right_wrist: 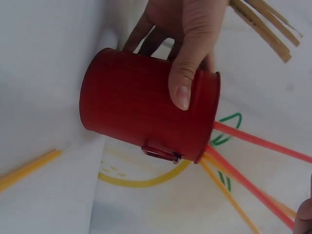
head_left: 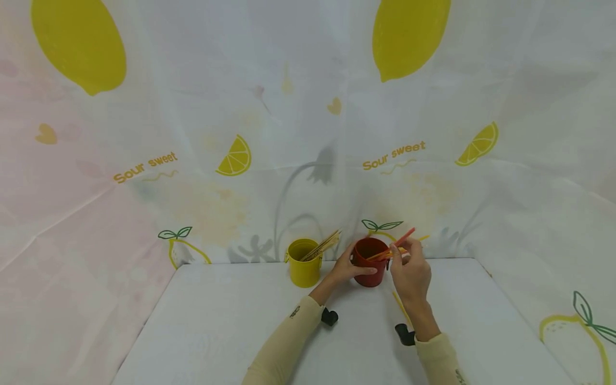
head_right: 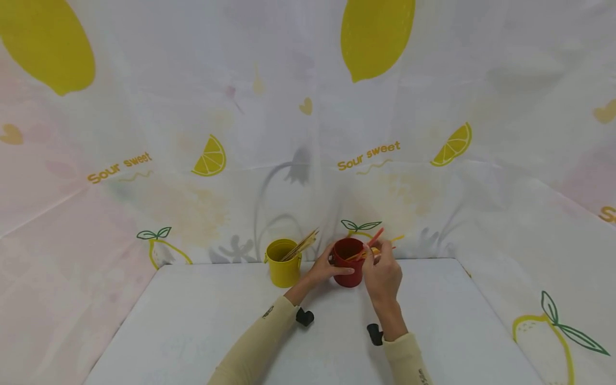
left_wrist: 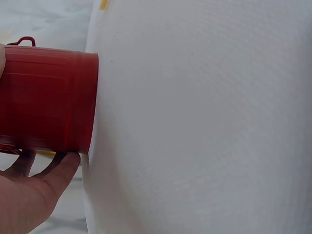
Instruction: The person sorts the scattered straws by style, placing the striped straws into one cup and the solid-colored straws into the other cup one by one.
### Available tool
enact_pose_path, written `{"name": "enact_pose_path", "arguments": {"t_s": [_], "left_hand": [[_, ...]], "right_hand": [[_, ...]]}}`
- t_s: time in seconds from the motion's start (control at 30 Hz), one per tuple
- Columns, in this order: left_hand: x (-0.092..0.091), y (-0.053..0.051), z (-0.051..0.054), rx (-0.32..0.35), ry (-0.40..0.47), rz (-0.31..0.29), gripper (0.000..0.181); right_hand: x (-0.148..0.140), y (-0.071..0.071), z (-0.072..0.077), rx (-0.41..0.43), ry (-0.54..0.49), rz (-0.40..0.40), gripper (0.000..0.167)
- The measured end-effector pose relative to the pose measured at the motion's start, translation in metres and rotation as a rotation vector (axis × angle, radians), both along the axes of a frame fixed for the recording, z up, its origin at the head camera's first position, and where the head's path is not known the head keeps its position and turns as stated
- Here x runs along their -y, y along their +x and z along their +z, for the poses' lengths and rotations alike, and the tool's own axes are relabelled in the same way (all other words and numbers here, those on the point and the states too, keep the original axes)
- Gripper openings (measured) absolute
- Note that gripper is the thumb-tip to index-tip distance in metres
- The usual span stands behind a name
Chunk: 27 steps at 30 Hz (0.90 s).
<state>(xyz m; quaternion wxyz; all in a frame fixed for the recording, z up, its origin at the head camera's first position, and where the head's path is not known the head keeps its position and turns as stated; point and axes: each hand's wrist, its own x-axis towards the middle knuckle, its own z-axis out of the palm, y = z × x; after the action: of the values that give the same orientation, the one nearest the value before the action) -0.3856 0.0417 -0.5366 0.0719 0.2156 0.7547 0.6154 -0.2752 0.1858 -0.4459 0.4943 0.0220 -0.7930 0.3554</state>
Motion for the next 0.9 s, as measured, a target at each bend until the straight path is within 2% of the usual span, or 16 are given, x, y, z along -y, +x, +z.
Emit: {"name": "enact_pose_path", "arguments": {"t_s": [0.17, 0.37, 0.5, 0.7, 0.9], "left_hand": [[0.000, 0.000, -0.001, 0.001, -0.007, 0.006, 0.077], [0.001, -0.001, 0.000, -0.017, 0.002, -0.012, 0.078], [0.001, -0.001, 0.001, -0.030, -0.001, -0.021, 0.077], [0.000, -0.002, -0.001, -0.005, 0.001, -0.009, 0.078], [0.001, -0.001, 0.000, -0.033, 0.018, -0.021, 0.076]], "right_hand": [[-0.001, -0.002, -0.007, 0.032, 0.000, -0.003, 0.023], [-0.002, -0.003, -0.008, 0.029, 0.013, 0.011, 0.024], [-0.001, -0.004, -0.012, 0.085, 0.023, 0.017, 0.023], [0.001, -0.005, -0.021, 0.178, 0.014, 0.014, 0.021], [0.000, -0.010, -0.031, 0.232, 0.033, 0.018, 0.022]]}}
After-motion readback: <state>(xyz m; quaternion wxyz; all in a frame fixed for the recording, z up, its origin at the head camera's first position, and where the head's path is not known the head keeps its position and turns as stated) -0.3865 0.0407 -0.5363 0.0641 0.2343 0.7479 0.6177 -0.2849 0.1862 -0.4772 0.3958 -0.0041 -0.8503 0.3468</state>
